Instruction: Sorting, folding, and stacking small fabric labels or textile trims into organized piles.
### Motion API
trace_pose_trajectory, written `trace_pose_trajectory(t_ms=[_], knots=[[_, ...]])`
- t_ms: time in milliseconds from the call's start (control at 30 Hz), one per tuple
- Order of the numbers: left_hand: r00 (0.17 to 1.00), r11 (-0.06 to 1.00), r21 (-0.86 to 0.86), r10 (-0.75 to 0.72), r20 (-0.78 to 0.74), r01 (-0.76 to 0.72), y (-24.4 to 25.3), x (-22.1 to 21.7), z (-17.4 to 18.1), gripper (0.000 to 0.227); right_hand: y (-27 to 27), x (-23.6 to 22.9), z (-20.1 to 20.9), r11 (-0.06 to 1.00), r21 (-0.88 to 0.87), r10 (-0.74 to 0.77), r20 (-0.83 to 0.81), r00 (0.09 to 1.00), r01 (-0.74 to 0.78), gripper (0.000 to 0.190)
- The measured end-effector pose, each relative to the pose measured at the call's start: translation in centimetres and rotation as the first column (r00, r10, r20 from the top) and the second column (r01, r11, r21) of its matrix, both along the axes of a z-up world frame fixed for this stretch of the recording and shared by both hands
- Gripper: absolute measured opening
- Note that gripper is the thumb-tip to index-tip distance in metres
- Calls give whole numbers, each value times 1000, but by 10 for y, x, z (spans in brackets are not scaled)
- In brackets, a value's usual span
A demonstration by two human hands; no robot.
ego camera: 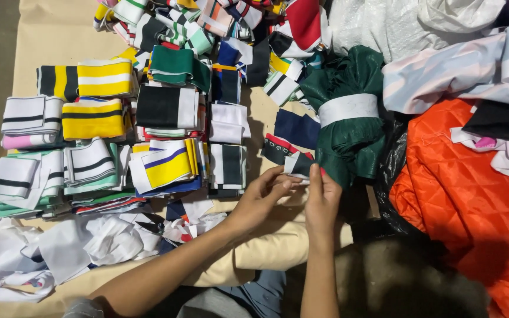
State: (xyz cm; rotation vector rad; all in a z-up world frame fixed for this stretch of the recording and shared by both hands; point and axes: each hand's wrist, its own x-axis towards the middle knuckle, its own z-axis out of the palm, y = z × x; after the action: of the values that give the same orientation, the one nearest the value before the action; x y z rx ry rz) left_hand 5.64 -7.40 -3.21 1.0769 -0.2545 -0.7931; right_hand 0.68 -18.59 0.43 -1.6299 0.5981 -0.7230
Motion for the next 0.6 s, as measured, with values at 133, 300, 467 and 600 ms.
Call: trace_pose_trajectory(t_ms=[133, 300, 467, 600], knots=[[998, 995, 75, 67, 20, -68, -7, -12, -20, 41, -8, -7, -35, 996, -90, 9, -81, 997, -16, 36], [968, 965, 212, 106, 226, -155, -4, -12, -2, 22, -3, -8, -27, 994, -111, -4, -93, 996, -7, 18], [993, 976, 200, 71, 90, -88, -7, -15, -3, 15, -12, -12, -46, 997, 57, -39, -94, 995, 44, 15], [998, 979, 195, 58, 24, -61, -8, -14, -7, 23, -14, -11, -51, 985, 142, -91, -78, 993, 102, 27]])
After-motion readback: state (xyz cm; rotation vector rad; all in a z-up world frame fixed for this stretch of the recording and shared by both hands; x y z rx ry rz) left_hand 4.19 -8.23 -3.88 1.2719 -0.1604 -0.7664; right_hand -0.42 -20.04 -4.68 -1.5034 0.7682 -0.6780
